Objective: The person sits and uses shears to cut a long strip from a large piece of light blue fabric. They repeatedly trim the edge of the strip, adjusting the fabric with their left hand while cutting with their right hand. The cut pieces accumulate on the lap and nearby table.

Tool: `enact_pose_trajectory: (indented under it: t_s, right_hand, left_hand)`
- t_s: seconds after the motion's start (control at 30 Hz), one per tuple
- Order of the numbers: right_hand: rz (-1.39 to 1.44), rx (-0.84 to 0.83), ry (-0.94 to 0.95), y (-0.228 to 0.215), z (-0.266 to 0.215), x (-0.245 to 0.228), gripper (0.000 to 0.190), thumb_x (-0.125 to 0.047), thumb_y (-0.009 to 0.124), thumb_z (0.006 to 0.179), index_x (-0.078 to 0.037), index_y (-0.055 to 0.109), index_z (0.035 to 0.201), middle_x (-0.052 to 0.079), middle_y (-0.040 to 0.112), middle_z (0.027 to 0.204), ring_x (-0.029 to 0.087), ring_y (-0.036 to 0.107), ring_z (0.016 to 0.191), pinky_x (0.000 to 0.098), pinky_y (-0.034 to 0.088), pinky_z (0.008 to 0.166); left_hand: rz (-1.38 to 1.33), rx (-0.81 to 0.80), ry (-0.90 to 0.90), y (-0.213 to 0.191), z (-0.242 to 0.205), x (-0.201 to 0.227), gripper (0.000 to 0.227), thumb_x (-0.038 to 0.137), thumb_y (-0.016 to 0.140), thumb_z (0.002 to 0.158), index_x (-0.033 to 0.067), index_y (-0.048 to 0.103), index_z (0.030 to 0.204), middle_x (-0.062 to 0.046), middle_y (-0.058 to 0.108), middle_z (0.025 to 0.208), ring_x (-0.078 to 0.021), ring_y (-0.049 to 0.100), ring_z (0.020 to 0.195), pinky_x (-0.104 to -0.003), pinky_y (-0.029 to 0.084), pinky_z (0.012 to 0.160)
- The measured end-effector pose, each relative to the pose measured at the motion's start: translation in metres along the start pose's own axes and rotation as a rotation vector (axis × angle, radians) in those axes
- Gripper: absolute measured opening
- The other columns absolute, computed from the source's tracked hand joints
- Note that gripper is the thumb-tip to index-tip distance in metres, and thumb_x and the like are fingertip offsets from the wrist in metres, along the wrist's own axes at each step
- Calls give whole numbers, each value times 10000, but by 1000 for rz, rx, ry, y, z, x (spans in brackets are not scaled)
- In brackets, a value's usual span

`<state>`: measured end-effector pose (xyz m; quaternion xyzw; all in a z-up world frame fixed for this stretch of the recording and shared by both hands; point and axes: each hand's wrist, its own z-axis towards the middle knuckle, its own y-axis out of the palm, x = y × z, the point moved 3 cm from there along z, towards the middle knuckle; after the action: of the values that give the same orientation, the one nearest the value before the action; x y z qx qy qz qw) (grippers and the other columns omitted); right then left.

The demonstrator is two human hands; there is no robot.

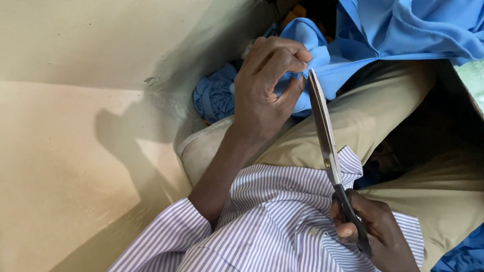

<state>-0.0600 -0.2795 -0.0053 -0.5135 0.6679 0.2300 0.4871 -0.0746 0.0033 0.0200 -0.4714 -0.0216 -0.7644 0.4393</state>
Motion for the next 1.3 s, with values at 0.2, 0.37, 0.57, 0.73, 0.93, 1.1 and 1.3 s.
enact_pose_trajectory:
  t_s: [0.2, 0.37, 0.57, 0.73, 0.93, 1.1, 1.3]
  right_hand:
    - [65, 46, 64, 4, -6, -1, 547, -629, 592, 845, -103, 670, 712, -6, 600, 511, 103, 564, 453, 300, 437, 458]
    - [175, 14, 117, 4, -21, 24, 578, -647, 624, 817, -83, 741, 763, 26, 632, 498, 135, 585, 453, 315, 426, 475]
    - [217, 178, 182, -1, -51, 36, 544, -614, 627, 855, -77, 665, 780, 35, 636, 493, 123, 569, 465, 277, 449, 498]
    - [264, 203, 130, 1, -49, 13, 524, -561, 549, 939, -55, 663, 860, 43, 642, 569, 133, 585, 508, 286, 485, 510]
    - [302, 103, 137, 7, -38, 9, 608, -639, 496, 935, -71, 712, 946, 52, 693, 644, 163, 646, 581, 318, 518, 566]
    - [334, 69, 95, 8, -25, 1, 626, -656, 491, 940, -70, 710, 963, 45, 667, 649, 161, 636, 585, 318, 521, 570]
    - [302, 63, 23, 7, -19, -9, 639, -690, 461, 954, -94, 690, 923, 27, 661, 658, 146, 625, 568, 309, 503, 564]
  left_hand:
    - [48, -33, 14, -1, 1, -1, 264, -132, 679, 864, 90, 554, 933, -57, 660, 1060, -242, 589, 962, -395, 476, 889]
    - [-202, -383, -340, -10, 9, -27, 90, 159, 598, 952, 138, 518, 988, -29, 637, 983, -167, 620, 945, -313, 564, 643]
    - [-147, -951, -350, 36, 3, -54, 420, 551, 647, 917, 174, 557, 755, 93, 442, 677, -23, 406, 664, -313, 276, 591]
    - [-26, -755, -38, 62, 10, -41, 142, 136, 674, 903, 71, 569, 834, -72, 560, 774, -249, 567, 692, -427, 354, 598]
    - [150, -609, -88, 76, 3, -37, 173, 220, 796, 906, 115, 736, 1029, -25, 760, 889, -250, 703, 780, -423, 497, 565]
    - [176, -398, 110, 72, -8, -32, 158, 99, 833, 910, 91, 716, 1016, -17, 599, 954, -201, 657, 763, -348, 528, 597]
    - [258, -258, 323, 73, -12, -14, 185, -77, 774, 928, 37, 652, 1007, -47, 544, 946, -143, 549, 658, -273, 503, 547]
